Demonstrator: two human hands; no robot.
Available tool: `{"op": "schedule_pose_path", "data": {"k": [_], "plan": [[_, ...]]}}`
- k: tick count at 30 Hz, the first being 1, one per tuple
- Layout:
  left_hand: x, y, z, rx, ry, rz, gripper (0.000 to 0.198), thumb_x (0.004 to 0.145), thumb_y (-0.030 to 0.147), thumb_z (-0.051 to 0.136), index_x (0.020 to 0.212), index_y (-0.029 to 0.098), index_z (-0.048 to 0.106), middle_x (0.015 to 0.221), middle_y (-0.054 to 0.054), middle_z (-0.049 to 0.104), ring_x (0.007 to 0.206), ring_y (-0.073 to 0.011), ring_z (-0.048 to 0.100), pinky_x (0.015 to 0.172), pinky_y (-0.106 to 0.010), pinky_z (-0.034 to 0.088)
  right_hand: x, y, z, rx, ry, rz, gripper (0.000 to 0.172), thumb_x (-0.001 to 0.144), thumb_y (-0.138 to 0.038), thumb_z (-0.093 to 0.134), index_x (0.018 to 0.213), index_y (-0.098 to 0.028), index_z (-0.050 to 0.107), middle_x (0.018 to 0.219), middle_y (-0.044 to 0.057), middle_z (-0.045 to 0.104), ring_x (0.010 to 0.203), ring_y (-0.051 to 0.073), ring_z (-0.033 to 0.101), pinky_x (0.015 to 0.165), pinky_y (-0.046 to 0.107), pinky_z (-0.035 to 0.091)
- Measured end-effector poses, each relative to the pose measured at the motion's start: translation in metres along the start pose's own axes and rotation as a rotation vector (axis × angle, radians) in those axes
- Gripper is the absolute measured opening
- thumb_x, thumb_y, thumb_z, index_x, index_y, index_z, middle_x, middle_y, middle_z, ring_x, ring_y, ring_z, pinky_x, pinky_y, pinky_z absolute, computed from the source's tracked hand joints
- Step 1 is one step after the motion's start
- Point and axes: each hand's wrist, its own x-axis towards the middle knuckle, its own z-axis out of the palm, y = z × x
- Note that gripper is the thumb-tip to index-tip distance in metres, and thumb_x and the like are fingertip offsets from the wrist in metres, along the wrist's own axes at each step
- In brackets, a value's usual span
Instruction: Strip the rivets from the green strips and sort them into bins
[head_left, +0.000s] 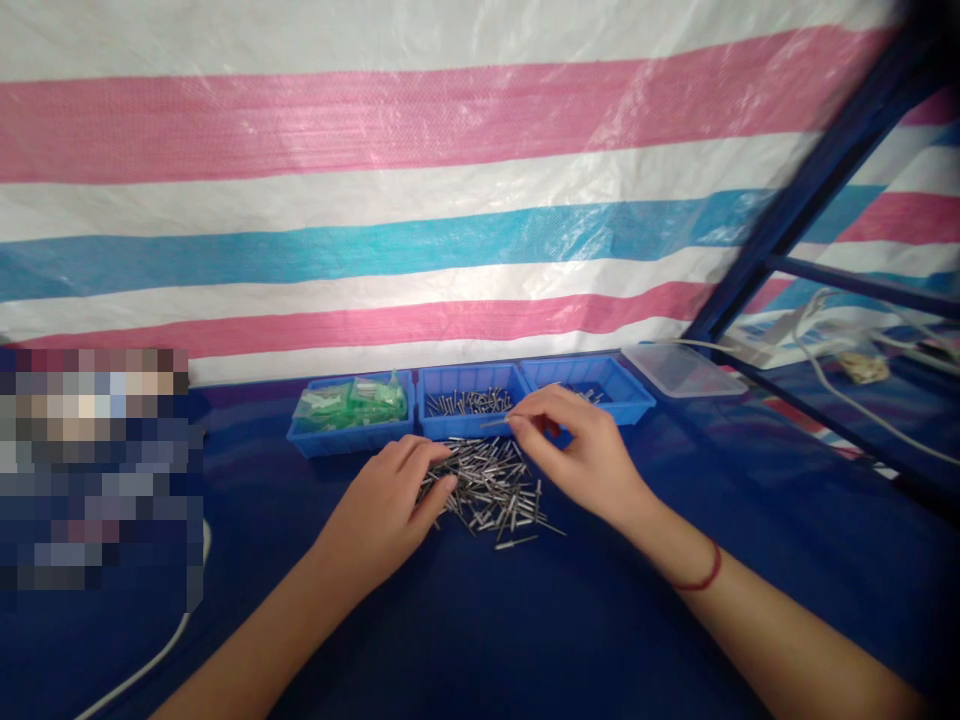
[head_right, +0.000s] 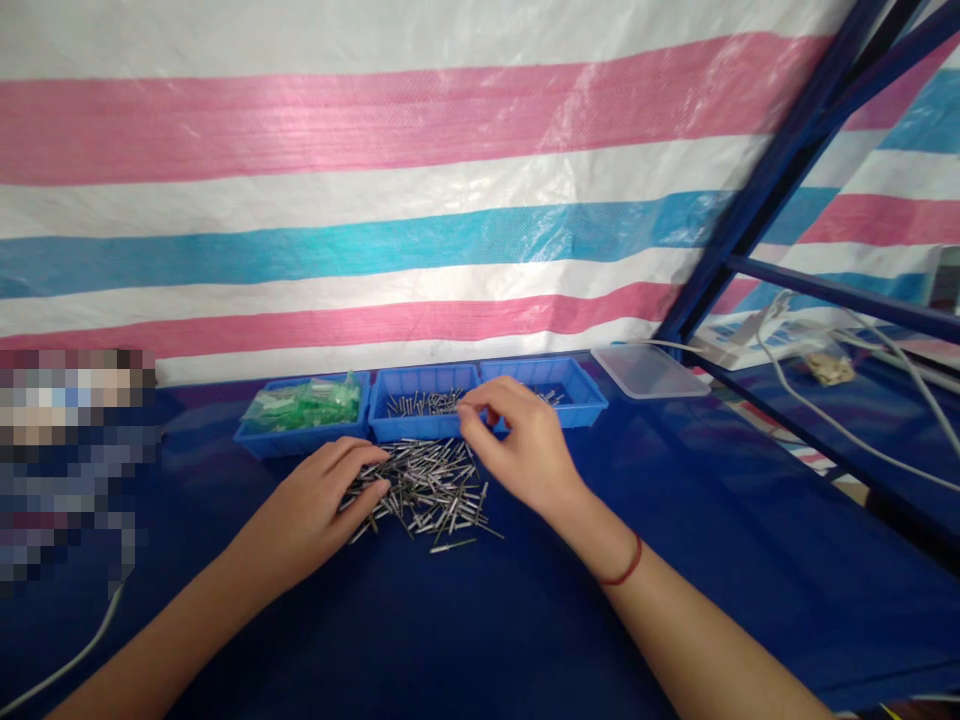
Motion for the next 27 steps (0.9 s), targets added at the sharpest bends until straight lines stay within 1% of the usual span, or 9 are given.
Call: {"op": "schedule_pose_path", "data": {"k": [5, 9, 12, 14, 16, 20, 22, 25, 27], "plan": [[-0.002, -0.006, -0.016, 0.157, -0.192, -0.072, 0.032, 0.094, 0.036, 0.039, 0.111, 0.019, 0.06, 0.109, -0.008, 0.059, 0.098, -0.0235, 0.058, 0.089, -0.037, 0.044, 0.015, 0.047, -0.041, -0.398, 0.221, 0.089, 0.012, 0.082, -0.023, 0.054, 0.078, -0.018, 0.064, 0.07, 0.003, 0.06, 0.062, 0.015, 0.053, 0.064, 0.03, 0.043], [-0.008, -0.008, -0.032, 0.156, -0.343, -0.253, 0.048, 0.086, 0.05, 0.048, 0.124, 0.02, 0.054, 0.122, -0.01, 0.053, 0.097, -0.027, 0.062, 0.086, -0.039, 0.047, 0.015, 0.08, -0.053, -0.599, 0.266, 0.186, 0.023, 0.081, -0.03, 0.053, 0.095, -0.016, 0.065, 0.085, 0.009, 0.062, 0.068, 0.02, 0.055, 0.071, 0.035, 0.045], [-0.012, -0.01, -0.04, 0.178, -0.436, -0.383, 0.074, 0.077, 0.057, 0.057, 0.138, 0.017, 0.042, 0.135, -0.016, 0.044, 0.101, -0.0334, 0.06, 0.085, -0.042, 0.048, 0.014, 0.082, -0.048, -0.595, 0.279, 0.185, 0.035, 0.081, -0.034, 0.054, 0.109, -0.014, 0.061, 0.095, 0.013, 0.062, 0.074, 0.022, 0.056, 0.074, 0.037, 0.046], [-0.012, -0.011, -0.041, 0.189, -0.48, -0.423, 0.081, 0.075, 0.053, 0.061, 0.141, 0.012, 0.037, 0.137, -0.019, 0.04, 0.104, -0.0355, 0.059, 0.087, -0.042, 0.047, 0.014, 0.07, -0.041, -0.554, 0.262, 0.153, 0.034, 0.082, -0.033, 0.054, 0.109, -0.014, 0.06, 0.095, 0.012, 0.063, 0.075, 0.022, 0.057, 0.075, 0.036, 0.046], [-0.012, -0.011, -0.039, 0.192, -0.498, -0.418, 0.078, 0.075, 0.047, 0.062, 0.14, 0.01, 0.038, 0.135, -0.02, 0.042, 0.105, -0.0355, 0.059, 0.089, -0.043, 0.046, 0.014, 0.053, -0.034, -0.486, 0.177, 0.099, 0.026, 0.084, -0.031, 0.053, 0.103, -0.016, 0.062, 0.09, 0.009, 0.063, 0.073, 0.02, 0.057, 0.073, 0.033, 0.046], [-0.012, -0.014, -0.029, 0.128, -0.475, -0.338, 0.058, 0.077, 0.037, 0.061, 0.13, 0.015, 0.051, 0.119, -0.014, 0.055, 0.095, -0.0302, 0.063, 0.085, -0.039, 0.047, 0.008, 0.016, -0.025, -0.304, -0.29, -0.002, 0.02, 0.087, -0.029, 0.05, 0.078, -0.018, 0.064, 0.072, 0.002, 0.062, 0.063, 0.015, 0.057, 0.063, 0.028, 0.042], [-0.012, -0.015, -0.024, 0.085, -0.428, -0.289, 0.049, 0.079, 0.033, 0.059, 0.125, 0.018, 0.056, 0.111, -0.011, 0.058, 0.09, -0.027, 0.064, 0.081, -0.036, 0.047, 0.002, 0.006, -0.023, -0.301, -0.463, -0.003, 0.021, 0.084, -0.038, 0.056, 0.082, -0.019, 0.066, 0.069, 0.001, 0.062, 0.06, 0.015, 0.056, 0.058, 0.027, 0.039], [-0.012, -0.017, -0.019, 0.047, -0.362, -0.253, 0.04, 0.08, 0.03, 0.059, 0.119, 0.02, 0.06, 0.106, -0.009, 0.061, 0.088, -0.0251, 0.064, 0.079, -0.034, 0.048, -0.008, 0.002, -0.021, -0.317, -0.604, 0.02, 0.048, 0.07, -0.054, 0.068, 0.105, -0.02, 0.065, 0.084, 0.006, 0.066, 0.07, 0.02, 0.061, 0.062, 0.03, 0.042], [-0.01, -0.017, -0.016, 0.028, -0.334, -0.251, 0.037, 0.081, 0.029, 0.059, 0.116, 0.019, 0.062, 0.106, -0.009, 0.062, 0.087, -0.0241, 0.064, 0.078, -0.033, 0.048, -0.014, 0.004, -0.019, -0.302, -0.66, 0.042, 0.067, 0.062, -0.055, 0.074, 0.117, -0.019, 0.06, 0.1, 0.01, 0.065, 0.082, 0.025, 0.063, 0.069, 0.033, 0.044]]}}
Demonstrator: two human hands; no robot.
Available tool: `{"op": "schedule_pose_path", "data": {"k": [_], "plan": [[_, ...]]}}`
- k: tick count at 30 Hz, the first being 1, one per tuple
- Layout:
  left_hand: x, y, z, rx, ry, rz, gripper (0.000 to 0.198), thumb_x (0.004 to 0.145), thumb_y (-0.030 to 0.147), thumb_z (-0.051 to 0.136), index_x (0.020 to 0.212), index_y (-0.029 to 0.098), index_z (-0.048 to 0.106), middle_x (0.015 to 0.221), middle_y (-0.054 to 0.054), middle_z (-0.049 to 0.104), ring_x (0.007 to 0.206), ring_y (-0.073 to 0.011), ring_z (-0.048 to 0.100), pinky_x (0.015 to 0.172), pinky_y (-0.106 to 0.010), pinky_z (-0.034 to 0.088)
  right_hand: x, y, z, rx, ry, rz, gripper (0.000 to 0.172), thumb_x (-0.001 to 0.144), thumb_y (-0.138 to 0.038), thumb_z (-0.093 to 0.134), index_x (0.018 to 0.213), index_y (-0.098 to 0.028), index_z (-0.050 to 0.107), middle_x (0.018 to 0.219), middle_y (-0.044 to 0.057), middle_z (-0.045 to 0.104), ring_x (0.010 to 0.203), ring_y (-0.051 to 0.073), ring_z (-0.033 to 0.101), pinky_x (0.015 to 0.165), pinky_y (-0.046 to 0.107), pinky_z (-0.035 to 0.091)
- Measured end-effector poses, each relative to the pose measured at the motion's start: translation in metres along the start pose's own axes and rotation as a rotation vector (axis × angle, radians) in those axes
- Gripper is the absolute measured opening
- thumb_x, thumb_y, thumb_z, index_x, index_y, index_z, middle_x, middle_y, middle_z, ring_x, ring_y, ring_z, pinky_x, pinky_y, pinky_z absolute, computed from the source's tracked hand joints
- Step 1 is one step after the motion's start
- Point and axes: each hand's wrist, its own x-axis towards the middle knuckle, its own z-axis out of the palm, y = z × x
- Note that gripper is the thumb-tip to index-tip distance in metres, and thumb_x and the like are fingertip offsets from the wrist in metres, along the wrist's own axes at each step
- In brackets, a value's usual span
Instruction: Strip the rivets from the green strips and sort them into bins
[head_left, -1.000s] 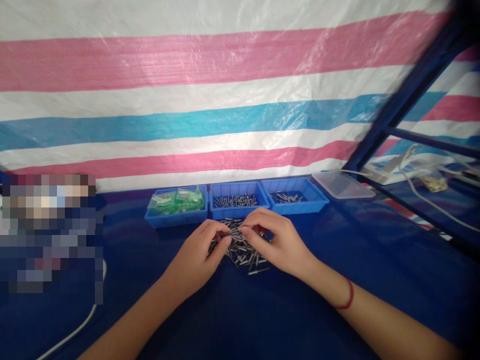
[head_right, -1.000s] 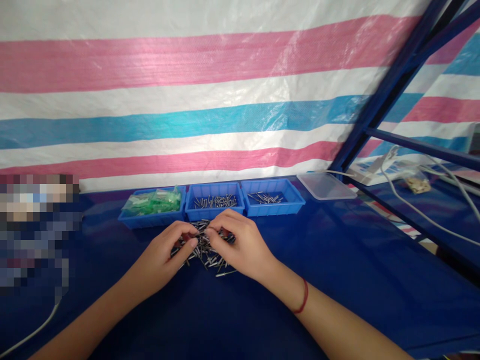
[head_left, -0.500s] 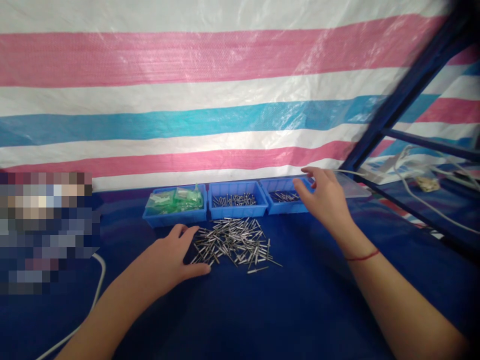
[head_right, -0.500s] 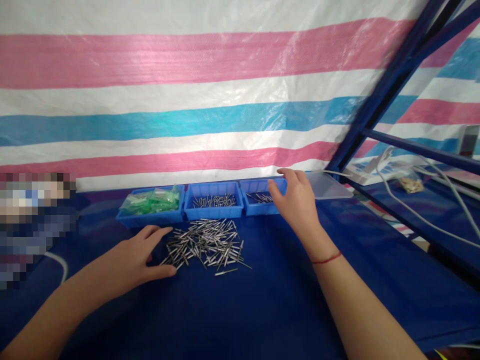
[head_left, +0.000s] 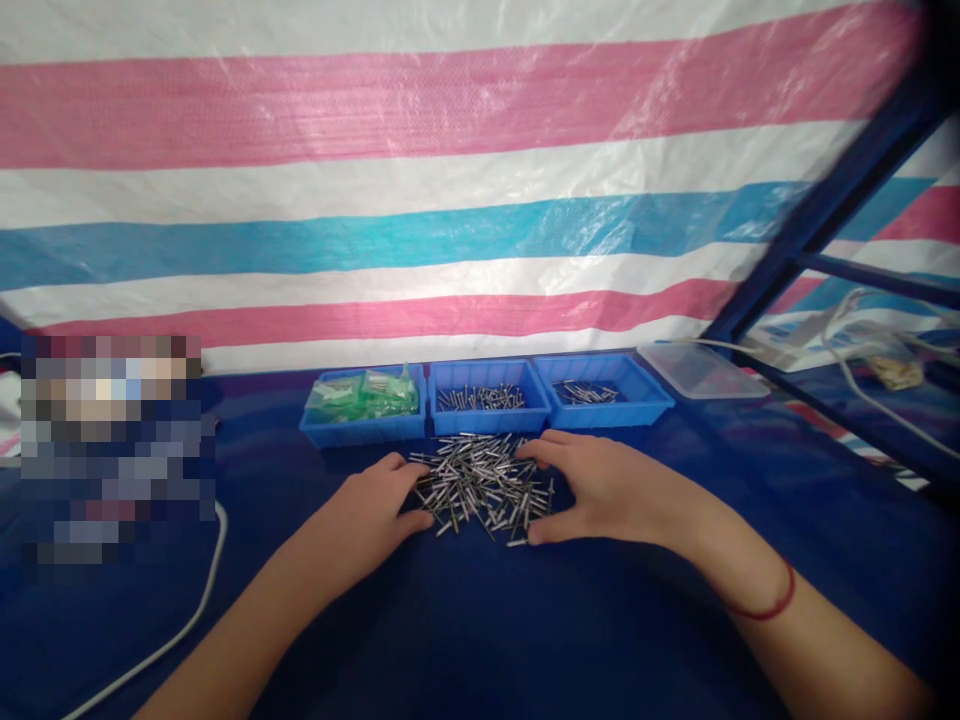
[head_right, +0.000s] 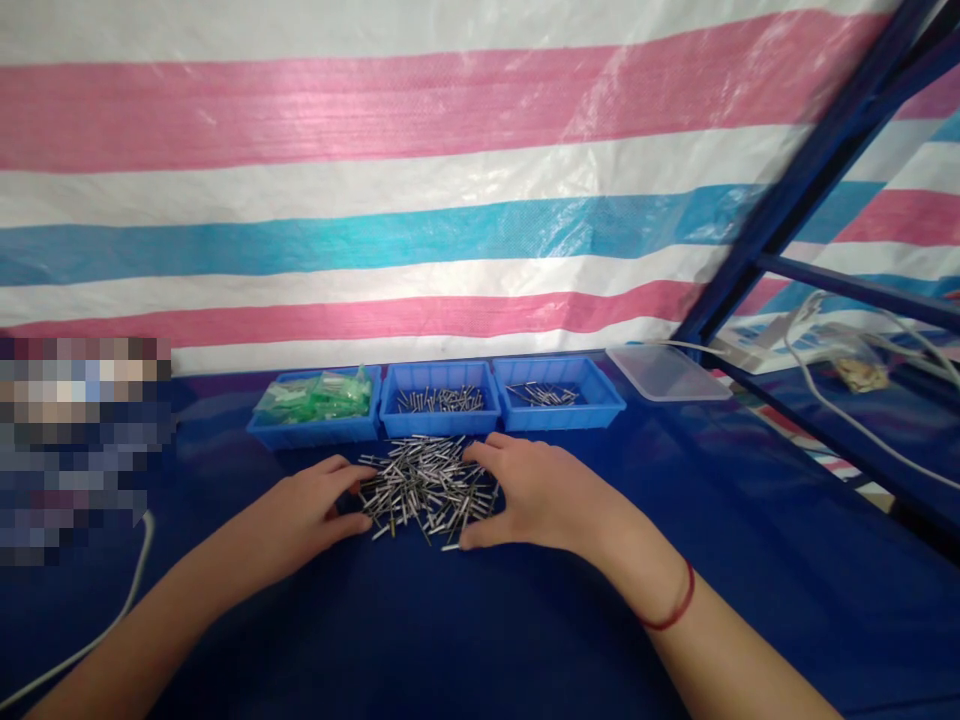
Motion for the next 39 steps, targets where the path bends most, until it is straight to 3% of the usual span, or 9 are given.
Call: {"op": "schedule_pose_path", "data": {"k": [3, 12, 18, 22, 28, 33, 39], "plan": [[0.005, 0.004, 0.005, -0.031, 0.046, 0.009, 0.034, 0.082, 0.027, 0.057, 0.115, 0.018, 0.063, 0.106, -0.009, 0.063, 0.083, -0.0216, 0.065, 0.073, -0.03, 0.048, 0.001, 0.001, 0.006, 0.03, -0.068, 0.016, 0.066, 0.062, -0.045, 0.078, 0.12, -0.021, 0.058, 0.105, 0.01, 0.063, 0.085, 0.026, 0.063, 0.072, 0.034, 0.045], [0.013, 0.015, 0.025, -0.143, 0.189, 0.096, 0.025, 0.086, 0.022, 0.053, 0.109, 0.022, 0.064, 0.104, -0.005, 0.064, 0.083, -0.0178, 0.063, 0.073, -0.027, 0.048, 0.013, -0.009, 0.008, 0.077, -0.034, -0.026, 0.008, 0.081, -0.018, 0.06, 0.087, -0.019, 0.065, 0.082, 0.003, 0.062, 0.068, 0.015, 0.059, 0.063, 0.027, 0.041], [0.012, 0.015, 0.028, -0.166, 0.246, 0.183, 0.017, 0.089, 0.022, 0.05, 0.098, 0.022, 0.064, 0.101, -0.003, 0.063, 0.08, -0.0156, 0.062, 0.078, -0.028, 0.049, 0.013, -0.012, 0.006, 0.064, 0.026, -0.076, 0.011, 0.087, -0.023, 0.058, 0.092, -0.02, 0.067, 0.084, 0.004, 0.064, 0.076, 0.017, 0.062, 0.068, 0.029, 0.044], [0.011, 0.015, 0.028, -0.137, 0.261, 0.196, 0.019, 0.091, 0.025, 0.047, 0.101, 0.023, 0.062, 0.102, -0.003, 0.061, 0.081, -0.0155, 0.062, 0.08, -0.029, 0.049, 0.013, -0.01, 0.006, 0.094, 0.062, -0.102, 0.014, 0.088, -0.026, 0.058, 0.096, -0.02, 0.067, 0.091, 0.006, 0.065, 0.08, 0.017, 0.063, 0.072, 0.031, 0.047], [0.009, 0.022, 0.026, -0.134, 0.298, 0.198, 0.024, 0.088, 0.031, 0.05, 0.108, 0.024, 0.061, 0.106, -0.005, 0.059, 0.09, -0.0185, 0.061, 0.081, -0.03, 0.047, 0.015, -0.013, 0.004, 0.261, 0.205, -0.114, 0.012, 0.087, -0.028, 0.059, 0.086, -0.02, 0.069, 0.087, 0.005, 0.066, 0.076, 0.016, 0.06, 0.069, 0.03, 0.047], [0.008, 0.03, 0.025, -0.353, 0.29, 0.11, 0.023, 0.086, 0.036, 0.055, 0.102, 0.021, 0.064, 0.086, -0.001, 0.065, 0.07, -0.0149, 0.058, 0.068, -0.027, 0.046, 0.017, -0.026, 0.014, 0.64, 0.361, -0.002, 0.018, 0.085, -0.036, 0.06, 0.086, -0.02, 0.07, 0.083, 0.005, 0.068, 0.072, 0.016, 0.06, 0.063, 0.029, 0.048], [0.008, 0.037, 0.025, -0.765, 0.377, 0.057, 0.018, 0.084, 0.034, 0.057, 0.092, 0.018, 0.061, 0.078, 0.0, 0.064, 0.067, -0.0126, 0.057, 0.061, -0.023, 0.046, 0.017, -0.042, 0.027, 0.928, 0.335, 0.045, 0.021, 0.085, -0.039, 0.06, 0.086, -0.022, 0.073, 0.081, 0.003, 0.07, 0.076, 0.016, 0.062, 0.07, 0.03, 0.05]]}}
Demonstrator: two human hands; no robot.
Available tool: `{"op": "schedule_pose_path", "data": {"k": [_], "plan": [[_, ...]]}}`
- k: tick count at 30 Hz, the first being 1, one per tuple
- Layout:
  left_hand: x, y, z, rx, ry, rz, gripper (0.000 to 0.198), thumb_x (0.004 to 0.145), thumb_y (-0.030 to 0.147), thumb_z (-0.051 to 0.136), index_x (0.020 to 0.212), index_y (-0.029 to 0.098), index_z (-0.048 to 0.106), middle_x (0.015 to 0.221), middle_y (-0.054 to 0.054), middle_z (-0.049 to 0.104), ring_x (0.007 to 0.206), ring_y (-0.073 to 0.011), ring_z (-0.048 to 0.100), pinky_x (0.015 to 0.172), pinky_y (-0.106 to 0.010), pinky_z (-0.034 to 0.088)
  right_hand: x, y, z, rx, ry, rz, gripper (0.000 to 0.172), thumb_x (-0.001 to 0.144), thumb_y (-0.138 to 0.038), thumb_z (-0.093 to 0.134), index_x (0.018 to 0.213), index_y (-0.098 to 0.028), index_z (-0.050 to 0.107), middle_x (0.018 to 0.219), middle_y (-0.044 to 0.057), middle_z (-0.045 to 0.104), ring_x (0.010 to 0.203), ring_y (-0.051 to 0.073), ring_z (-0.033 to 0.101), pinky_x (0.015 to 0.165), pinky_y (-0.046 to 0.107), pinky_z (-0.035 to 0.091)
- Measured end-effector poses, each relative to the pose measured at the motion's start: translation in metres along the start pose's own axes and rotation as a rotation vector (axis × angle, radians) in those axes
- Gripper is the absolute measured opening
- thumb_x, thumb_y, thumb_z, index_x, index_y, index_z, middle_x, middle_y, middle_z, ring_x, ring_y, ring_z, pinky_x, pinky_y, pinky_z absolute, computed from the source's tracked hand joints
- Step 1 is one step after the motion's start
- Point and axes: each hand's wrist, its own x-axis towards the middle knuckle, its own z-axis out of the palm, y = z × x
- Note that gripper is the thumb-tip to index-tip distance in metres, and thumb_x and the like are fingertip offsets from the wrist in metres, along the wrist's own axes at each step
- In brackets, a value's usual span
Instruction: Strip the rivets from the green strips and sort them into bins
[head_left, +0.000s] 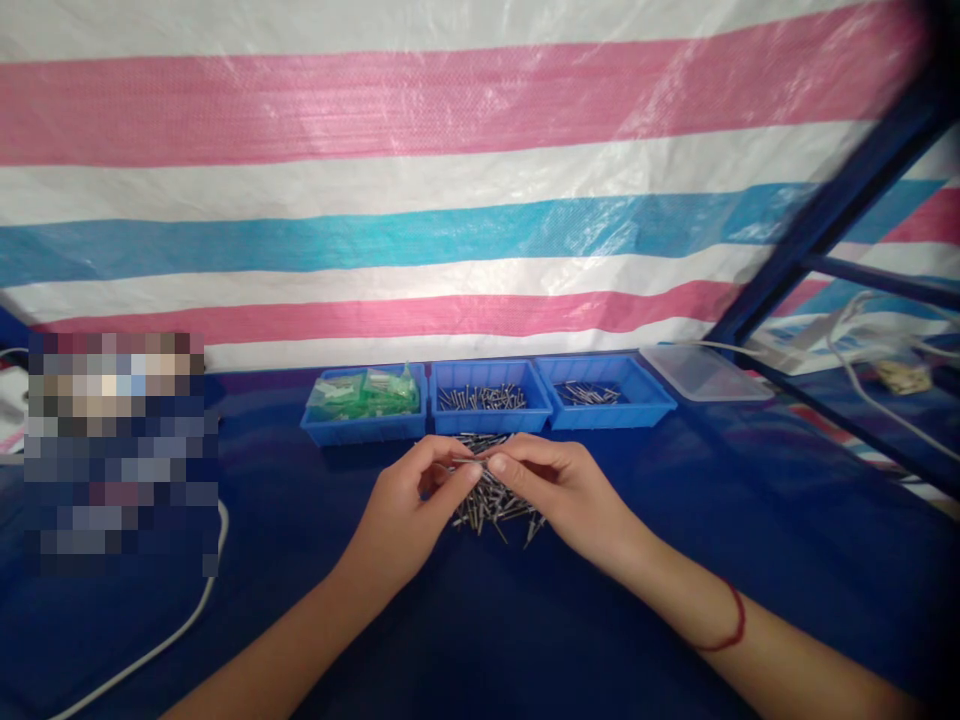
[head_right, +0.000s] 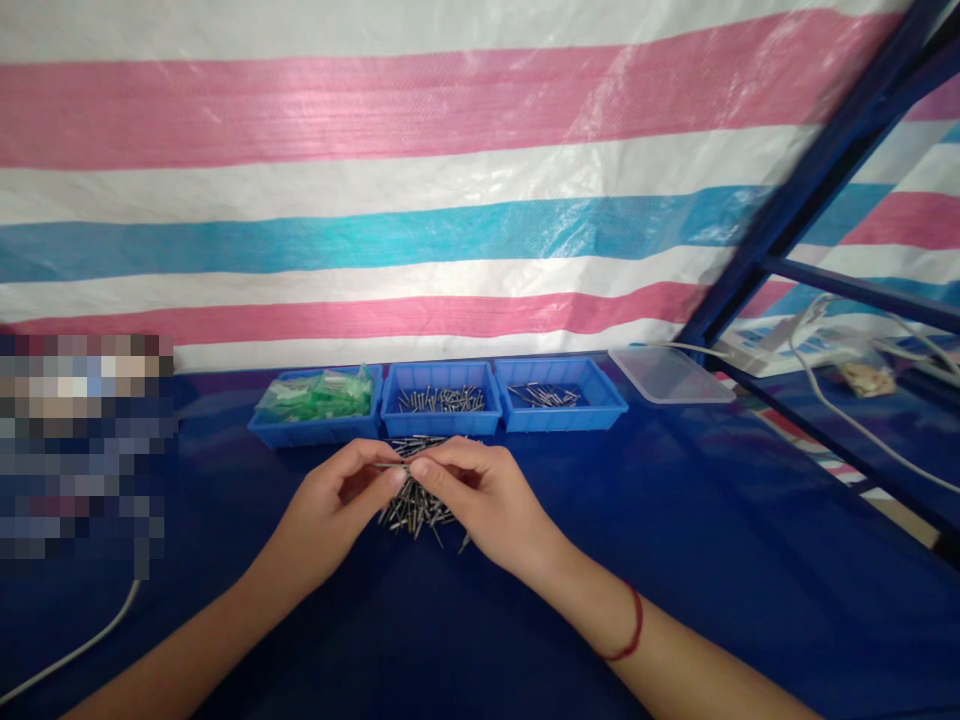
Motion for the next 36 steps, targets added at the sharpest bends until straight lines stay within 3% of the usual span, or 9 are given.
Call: {"op": "schedule_pose_path", "data": {"k": [5, 14, 19, 30, 36], "plan": [[0.0, 0.005, 0.0, -0.117, 0.017, -0.027, 0.016, 0.082, 0.033, 0.057, 0.087, 0.017, 0.059, 0.075, 0.001, 0.063, 0.062, -0.0111, 0.057, 0.059, -0.022, 0.047, -0.001, 0.0, 0.004, 0.05, -0.017, 0.053, 0.024, 0.084, -0.041, 0.06, 0.085, -0.022, 0.074, 0.08, 0.002, 0.071, 0.076, 0.017, 0.062, 0.071, 0.03, 0.05], [-0.001, 0.005, -0.001, -0.136, 0.04, -0.028, 0.015, 0.082, 0.032, 0.057, 0.087, 0.018, 0.06, 0.075, 0.001, 0.062, 0.061, -0.0105, 0.056, 0.057, -0.021, 0.046, -0.005, 0.002, 0.011, 0.051, -0.085, 0.096, 0.026, 0.088, -0.04, 0.054, 0.08, -0.017, 0.065, 0.071, 0.0, 0.058, 0.062, 0.011, 0.049, 0.056, 0.023, 0.04], [-0.002, 0.007, -0.001, -0.105, 0.038, -0.018, 0.015, 0.083, 0.032, 0.056, 0.086, 0.018, 0.06, 0.075, 0.001, 0.063, 0.062, -0.011, 0.056, 0.058, -0.022, 0.046, -0.005, 0.004, 0.011, 0.049, -0.087, 0.109, 0.025, 0.088, -0.04, 0.054, 0.08, -0.018, 0.063, 0.072, 0.0, 0.056, 0.062, 0.012, 0.048, 0.056, 0.024, 0.04], [-0.001, 0.005, -0.003, -0.06, 0.038, -0.005, 0.014, 0.085, 0.029, 0.056, 0.089, 0.018, 0.062, 0.078, 0.0, 0.064, 0.067, -0.0115, 0.058, 0.062, -0.021, 0.045, -0.005, 0.008, 0.012, 0.098, 0.001, 0.098, 0.016, 0.086, -0.034, 0.058, 0.083, -0.019, 0.06, 0.07, -0.001, 0.054, 0.06, 0.011, 0.046, 0.056, 0.024, 0.039], [0.0, 0.002, -0.002, -0.019, 0.023, 0.035, 0.013, 0.087, 0.027, 0.054, 0.093, 0.017, 0.061, 0.083, -0.001, 0.064, 0.068, -0.0119, 0.058, 0.062, -0.021, 0.045, -0.006, 0.008, 0.009, -0.063, 0.074, -0.024, 0.011, 0.087, -0.03, 0.057, 0.084, -0.02, 0.059, 0.071, -0.001, 0.051, 0.06, 0.011, 0.046, 0.056, 0.025, 0.04]]}}
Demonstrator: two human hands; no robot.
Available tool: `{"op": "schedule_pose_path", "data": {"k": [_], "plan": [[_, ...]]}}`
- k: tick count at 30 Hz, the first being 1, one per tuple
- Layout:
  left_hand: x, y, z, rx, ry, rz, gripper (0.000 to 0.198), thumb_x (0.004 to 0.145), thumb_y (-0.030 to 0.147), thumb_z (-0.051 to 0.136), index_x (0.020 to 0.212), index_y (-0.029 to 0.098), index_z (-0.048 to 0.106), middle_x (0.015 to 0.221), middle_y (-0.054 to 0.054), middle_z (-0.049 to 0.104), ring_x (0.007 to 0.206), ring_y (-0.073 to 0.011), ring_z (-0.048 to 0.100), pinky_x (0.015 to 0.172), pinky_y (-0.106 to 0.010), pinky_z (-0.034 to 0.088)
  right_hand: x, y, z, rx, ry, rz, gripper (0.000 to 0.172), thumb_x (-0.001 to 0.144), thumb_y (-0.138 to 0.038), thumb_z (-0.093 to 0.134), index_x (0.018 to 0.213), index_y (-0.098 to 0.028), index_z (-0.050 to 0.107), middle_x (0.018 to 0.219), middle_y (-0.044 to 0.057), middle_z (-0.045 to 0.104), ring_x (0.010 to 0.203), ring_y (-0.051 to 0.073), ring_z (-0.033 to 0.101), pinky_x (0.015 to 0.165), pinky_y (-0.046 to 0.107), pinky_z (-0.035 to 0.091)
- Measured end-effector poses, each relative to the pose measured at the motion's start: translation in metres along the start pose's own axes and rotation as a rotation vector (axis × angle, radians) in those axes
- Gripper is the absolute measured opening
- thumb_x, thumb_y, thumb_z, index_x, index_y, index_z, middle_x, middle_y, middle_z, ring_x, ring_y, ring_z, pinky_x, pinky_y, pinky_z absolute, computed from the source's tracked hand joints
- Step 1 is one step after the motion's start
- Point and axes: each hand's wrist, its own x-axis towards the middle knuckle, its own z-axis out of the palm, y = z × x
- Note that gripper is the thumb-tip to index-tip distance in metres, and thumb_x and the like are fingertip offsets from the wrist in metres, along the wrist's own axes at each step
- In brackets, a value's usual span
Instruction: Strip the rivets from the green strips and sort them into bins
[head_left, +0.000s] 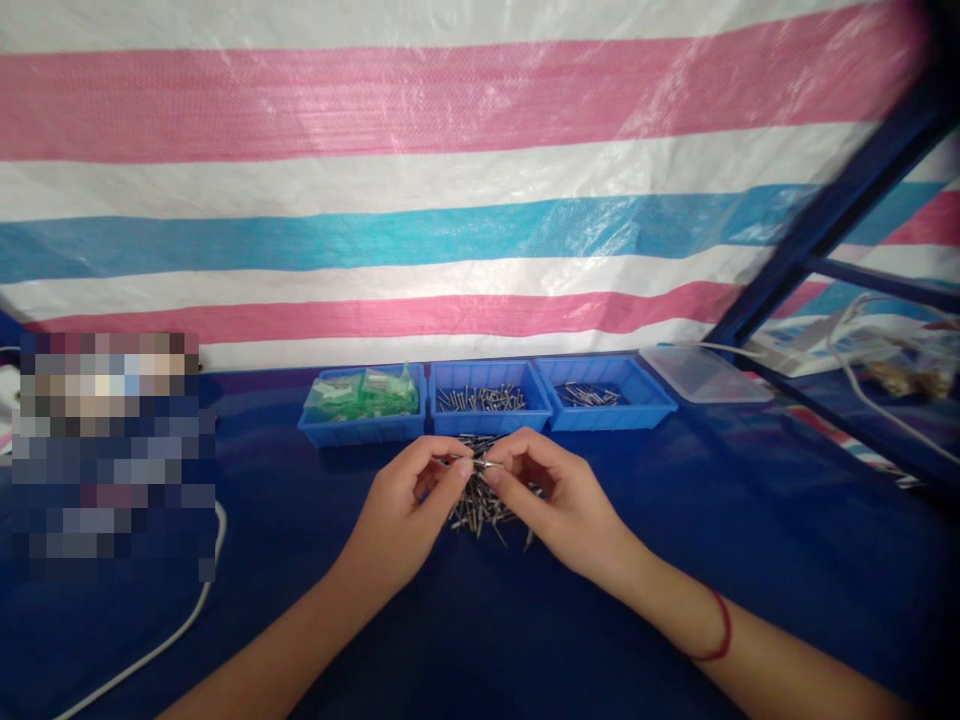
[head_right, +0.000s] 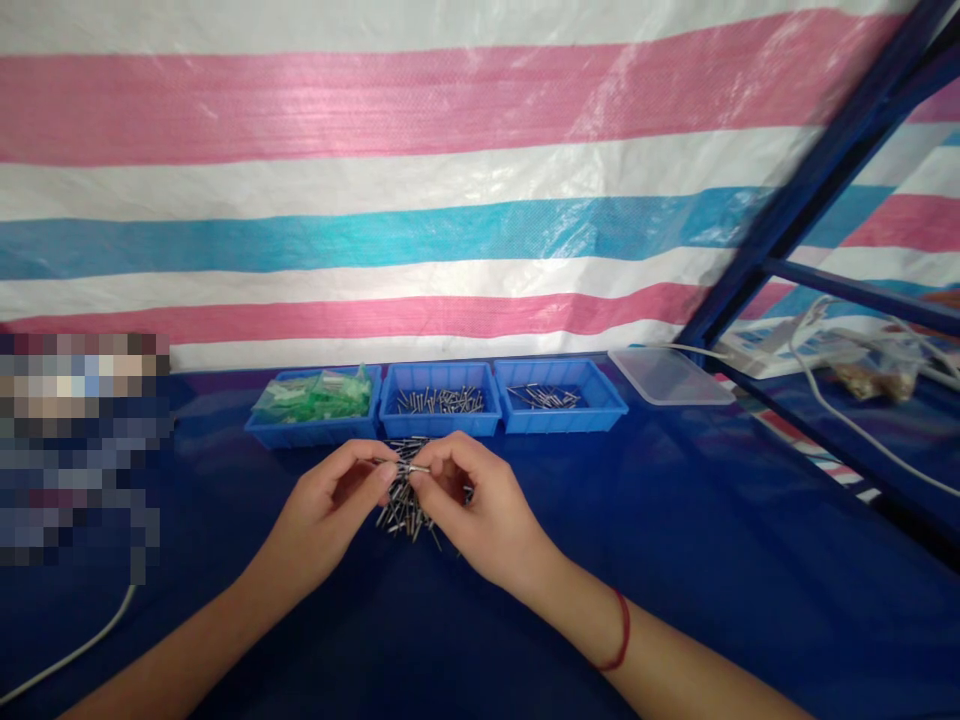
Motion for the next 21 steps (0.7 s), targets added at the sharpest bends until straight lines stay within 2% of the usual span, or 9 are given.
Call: {"op": "schedule_pose_path", "data": {"k": [4, 7, 10, 14, 17, 21], "plan": [[-0.001, -0.002, 0.0, 0.147, -0.036, 0.123, 0.013, 0.09, 0.026, 0.051, 0.093, 0.017, 0.06, 0.084, -0.001, 0.063, 0.073, -0.0128, 0.058, 0.068, -0.023, 0.046, 0.0, -0.005, -0.005, -0.146, 0.045, -0.172, 0.008, 0.088, -0.027, 0.056, 0.085, -0.02, 0.059, 0.073, 0.0, 0.054, 0.064, 0.013, 0.05, 0.059, 0.026, 0.042], [-0.001, -0.005, -0.001, 0.276, -0.054, 0.211, 0.017, 0.091, 0.025, 0.05, 0.103, 0.018, 0.059, 0.092, -0.003, 0.063, 0.077, -0.0134, 0.058, 0.074, -0.025, 0.046, 0.006, -0.008, -0.018, -0.296, 0.115, -0.295, 0.007, 0.088, -0.024, 0.055, 0.085, -0.019, 0.06, 0.076, 0.002, 0.058, 0.066, 0.013, 0.052, 0.061, 0.027, 0.043], [0.0, -0.008, -0.003, 0.403, -0.082, 0.272, 0.021, 0.091, 0.026, 0.05, 0.11, 0.02, 0.057, 0.1, -0.004, 0.063, 0.085, -0.0154, 0.059, 0.08, -0.027, 0.045, 0.018, -0.007, -0.044, -0.496, 0.304, -0.343, 0.009, 0.087, -0.024, 0.055, 0.085, -0.019, 0.061, 0.074, 0.002, 0.059, 0.063, 0.013, 0.051, 0.06, 0.028, 0.042], [0.004, -0.012, -0.007, 0.54, -0.132, 0.35, 0.017, 0.091, 0.022, 0.048, 0.1, 0.02, 0.062, 0.099, -0.005, 0.063, 0.093, -0.0181, 0.057, 0.085, -0.032, 0.043, 0.035, 0.008, -0.084, -0.766, 0.593, -0.272, 0.012, 0.085, -0.027, 0.054, 0.084, -0.019, 0.063, 0.07, 0.002, 0.058, 0.059, 0.014, 0.051, 0.06, 0.028, 0.042], [0.005, -0.014, -0.008, 0.609, -0.174, 0.369, 0.017, 0.089, 0.019, 0.05, 0.1, 0.02, 0.064, 0.098, -0.005, 0.064, 0.091, -0.0189, 0.056, 0.082, -0.034, 0.042, 0.042, 0.023, -0.101, -0.937, 0.607, -0.236, 0.017, 0.084, -0.029, 0.055, 0.092, -0.018, 0.064, 0.075, 0.004, 0.059, 0.062, 0.016, 0.053, 0.065, 0.031, 0.044], [0.005, -0.018, -0.008, 0.703, -0.233, 0.386, 0.024, 0.09, 0.023, 0.05, 0.111, 0.025, 0.063, 0.103, -0.005, 0.063, 0.091, -0.0197, 0.055, 0.078, -0.034, 0.04, 0.04, 0.025, -0.091, -0.963, 0.536, -0.225, 0.028, 0.085, -0.032, 0.055, 0.107, -0.016, 0.06, 0.087, 0.007, 0.062, 0.07, 0.019, 0.057, 0.068, 0.032, 0.046]]}}
